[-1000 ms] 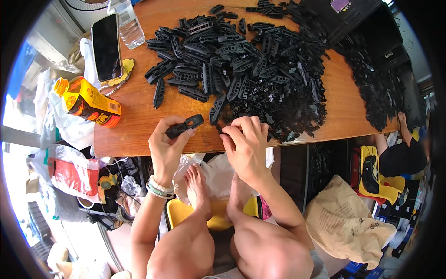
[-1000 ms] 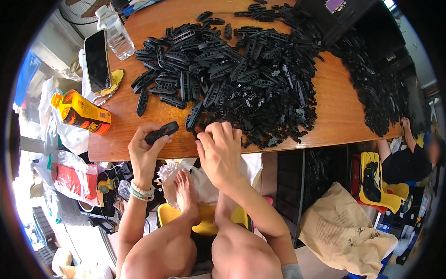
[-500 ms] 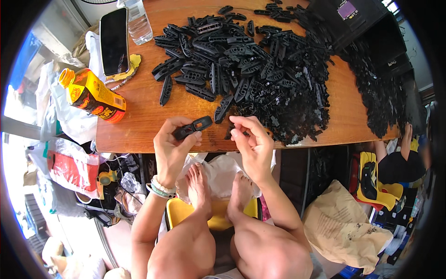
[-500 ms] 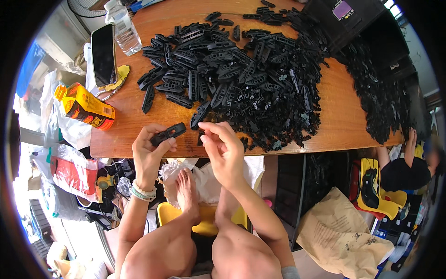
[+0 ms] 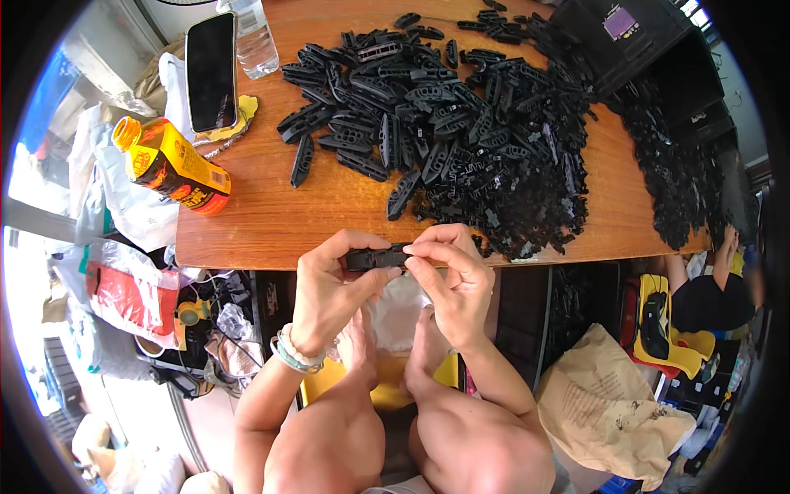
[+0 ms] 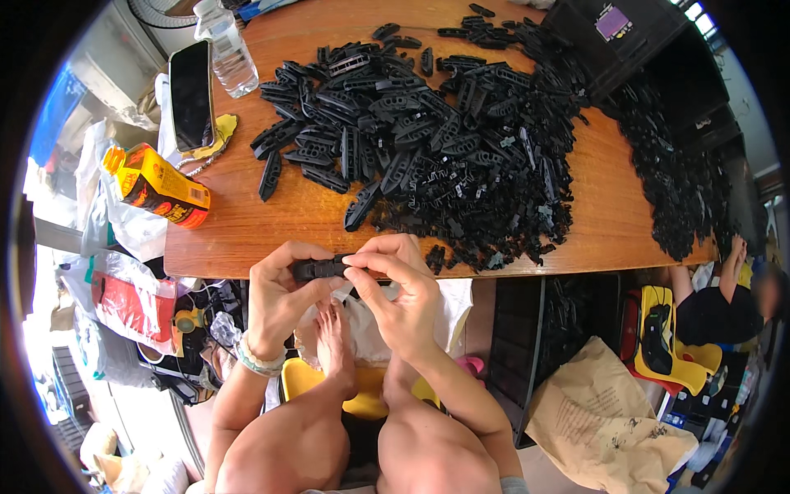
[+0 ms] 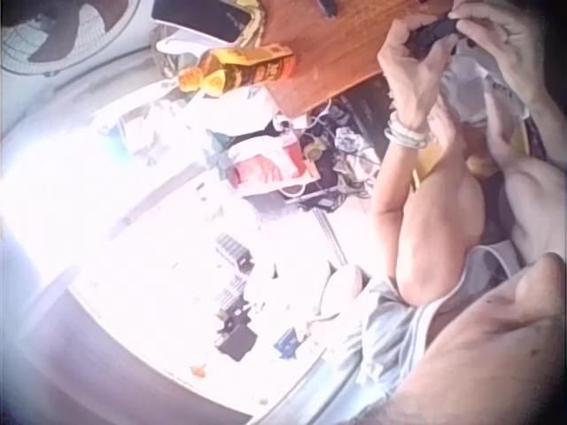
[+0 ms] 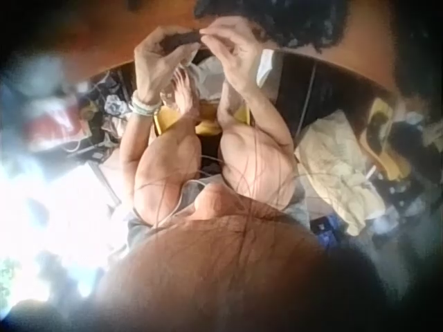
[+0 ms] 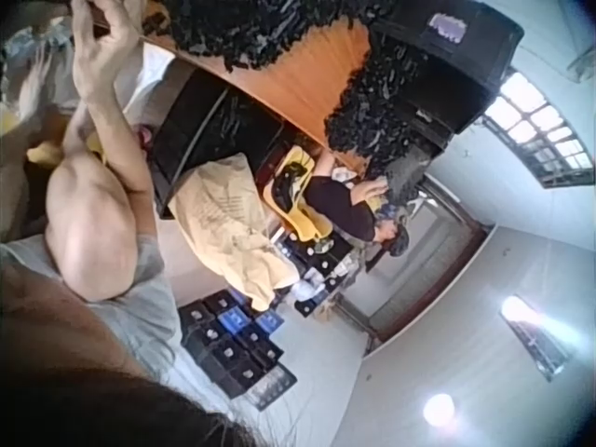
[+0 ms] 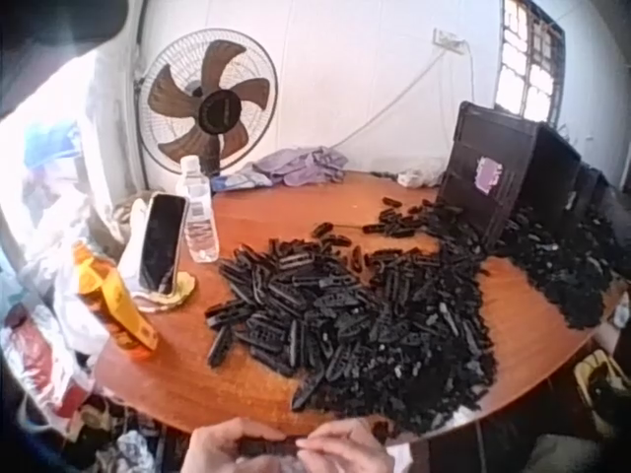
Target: The person repeatedly picks up components from a pile of plastic parts on a table, sorts through them, and assembles them by fitting small plastic clips into larger plastic housings by hand.
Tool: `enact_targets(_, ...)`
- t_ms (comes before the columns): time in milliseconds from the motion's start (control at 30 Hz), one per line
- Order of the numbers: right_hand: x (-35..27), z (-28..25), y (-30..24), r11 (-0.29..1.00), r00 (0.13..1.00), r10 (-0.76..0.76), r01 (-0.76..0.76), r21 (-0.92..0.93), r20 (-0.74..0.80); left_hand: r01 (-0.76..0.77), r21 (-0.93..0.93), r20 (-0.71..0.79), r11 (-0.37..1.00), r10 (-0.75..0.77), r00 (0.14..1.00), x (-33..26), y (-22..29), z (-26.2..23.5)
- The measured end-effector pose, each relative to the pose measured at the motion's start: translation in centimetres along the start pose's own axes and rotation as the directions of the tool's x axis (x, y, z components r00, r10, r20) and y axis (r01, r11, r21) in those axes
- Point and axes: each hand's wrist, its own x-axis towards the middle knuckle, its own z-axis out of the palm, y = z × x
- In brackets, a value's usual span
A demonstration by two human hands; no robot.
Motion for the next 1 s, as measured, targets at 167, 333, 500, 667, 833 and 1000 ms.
enact_targets(167, 0.0, -0.1, 0.1, 0.972, 0.993, -0.119, 0.113, -0.204, -0.014, 0.029, 0.044, 0.014, 0.999, -0.029, 0.999, -0.2, 0.2, -0.3)
enact_targets(333, -0.3, -0.5, -0.5, 0.962, 0.989, -0.118, 0.137, -0.236, 0.091, 0.123, -0.238, 0.101, 0.963, -0.101, 0.99, -0.2, -0.1, -1.1)
enact_targets(500, -0.9, -0.6, -0.5, 0.96, 0.949, 0.28, -0.275, -0.05, 0.144, 0.114, -0.086, 0.098, 0.99, -0.106, 0.99, -0.5, 0.2, -0.9)
enact_targets(667, -1.5, -1.1, -0.3, 0.982, 0.984, 0.143, -0.127, -0.141, 0.106, 0.091, -0.075, 0.111, 0.993, -0.082, 0.99, -0.5, 0.0, -1.2)
enact_targets(833, -3.5, -3.3, 0.0, 0.827, 0.78, 0.533, -0.399, -0.397, 0.327, -0.227, 0.824, -0.109, 0.52, 0.538, 0.836, 4.1, -0.4, -4.3)
enact_targets(1000, -2.8, -1.7, 0.7, 0.794, 0.999, -0.049, 0.049, -0.606, 0.016, -0.286, 0.921, 0.034, 0.265, 0.676, 0.736, 8.2, -1.2, -7.3)
